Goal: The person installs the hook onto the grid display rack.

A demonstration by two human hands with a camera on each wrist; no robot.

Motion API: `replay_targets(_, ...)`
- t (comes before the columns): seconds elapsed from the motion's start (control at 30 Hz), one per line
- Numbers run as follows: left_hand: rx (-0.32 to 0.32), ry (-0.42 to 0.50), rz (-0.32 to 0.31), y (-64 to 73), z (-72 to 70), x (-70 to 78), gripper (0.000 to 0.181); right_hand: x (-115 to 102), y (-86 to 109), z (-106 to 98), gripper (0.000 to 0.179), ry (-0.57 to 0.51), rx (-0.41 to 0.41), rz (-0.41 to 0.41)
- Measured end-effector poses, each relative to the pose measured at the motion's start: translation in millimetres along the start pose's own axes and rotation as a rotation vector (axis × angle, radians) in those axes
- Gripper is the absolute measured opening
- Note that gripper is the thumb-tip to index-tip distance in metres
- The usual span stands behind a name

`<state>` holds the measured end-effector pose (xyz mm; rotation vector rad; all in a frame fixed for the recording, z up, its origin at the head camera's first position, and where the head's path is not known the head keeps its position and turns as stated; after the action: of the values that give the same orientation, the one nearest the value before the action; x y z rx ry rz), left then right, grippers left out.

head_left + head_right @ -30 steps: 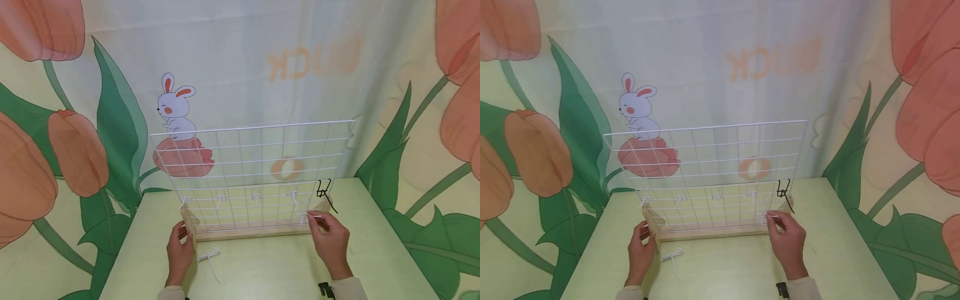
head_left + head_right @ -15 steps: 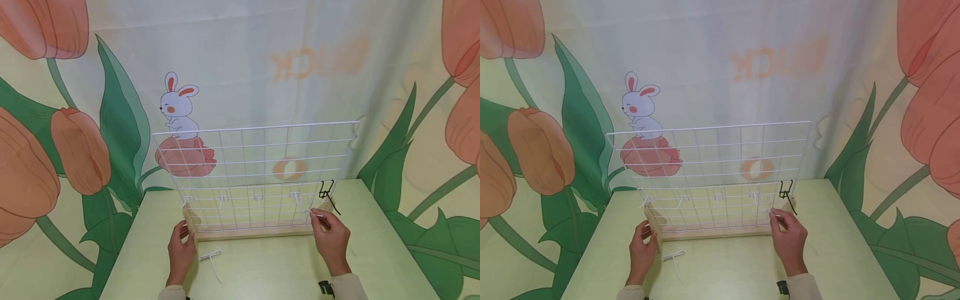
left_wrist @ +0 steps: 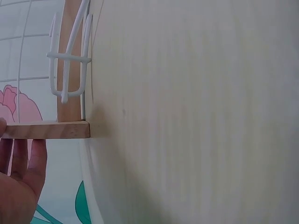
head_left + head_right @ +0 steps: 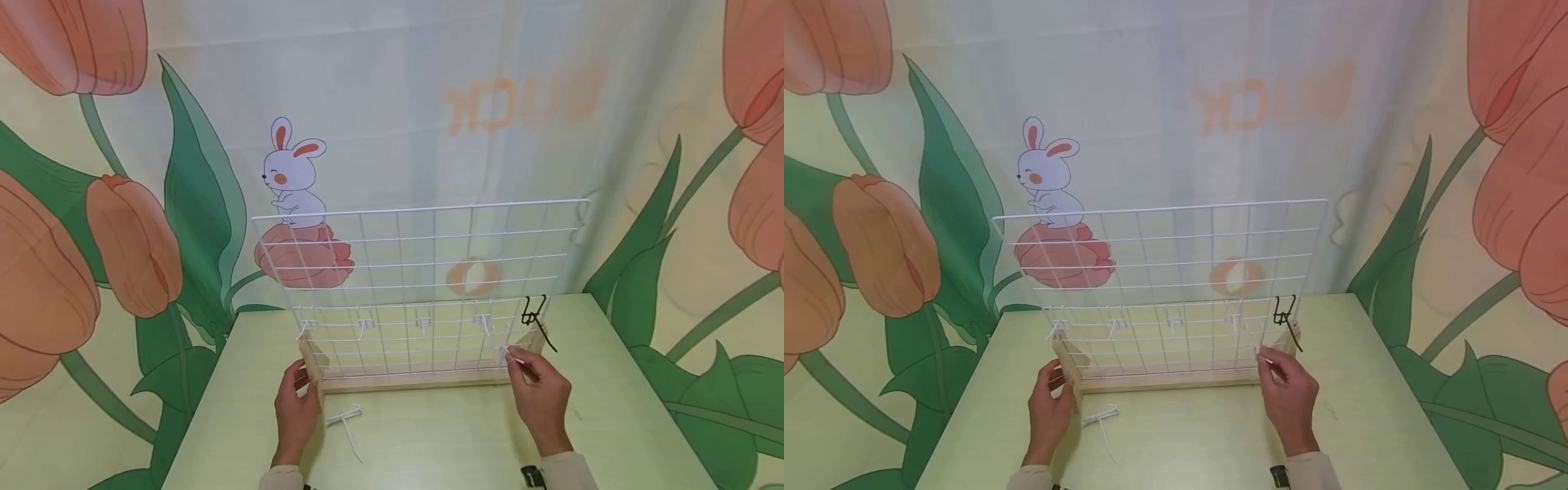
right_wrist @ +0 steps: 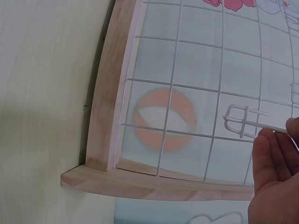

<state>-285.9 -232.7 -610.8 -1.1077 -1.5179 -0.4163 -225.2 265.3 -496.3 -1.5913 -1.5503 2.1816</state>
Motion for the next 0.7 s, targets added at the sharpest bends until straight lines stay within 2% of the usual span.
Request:
replay_targets(0.27, -0.003, -0.006, 0.024, 0.7, -0.3, 2.7, 0.047, 6, 5.4, -2, 0.023, -0.011, 0.002, 0.038)
replay_targets(0.7, -0.001, -0.014, 0.006, 0.9, 0.2, 2.3, 0.047, 17, 15.8, -4, 0.019, 0.012, -0.021, 0.073)
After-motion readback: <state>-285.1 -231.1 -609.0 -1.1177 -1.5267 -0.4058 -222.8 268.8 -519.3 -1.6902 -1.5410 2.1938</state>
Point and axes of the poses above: each hand's wrist, its own y-axis away from the middle knuckle, its own z-axis out of the palm, x = y × z, the point moved 10 cm from there along -y, towards the middle knuckle, and after that the axes turned 12 degrees about x, right-handed, at the moved point
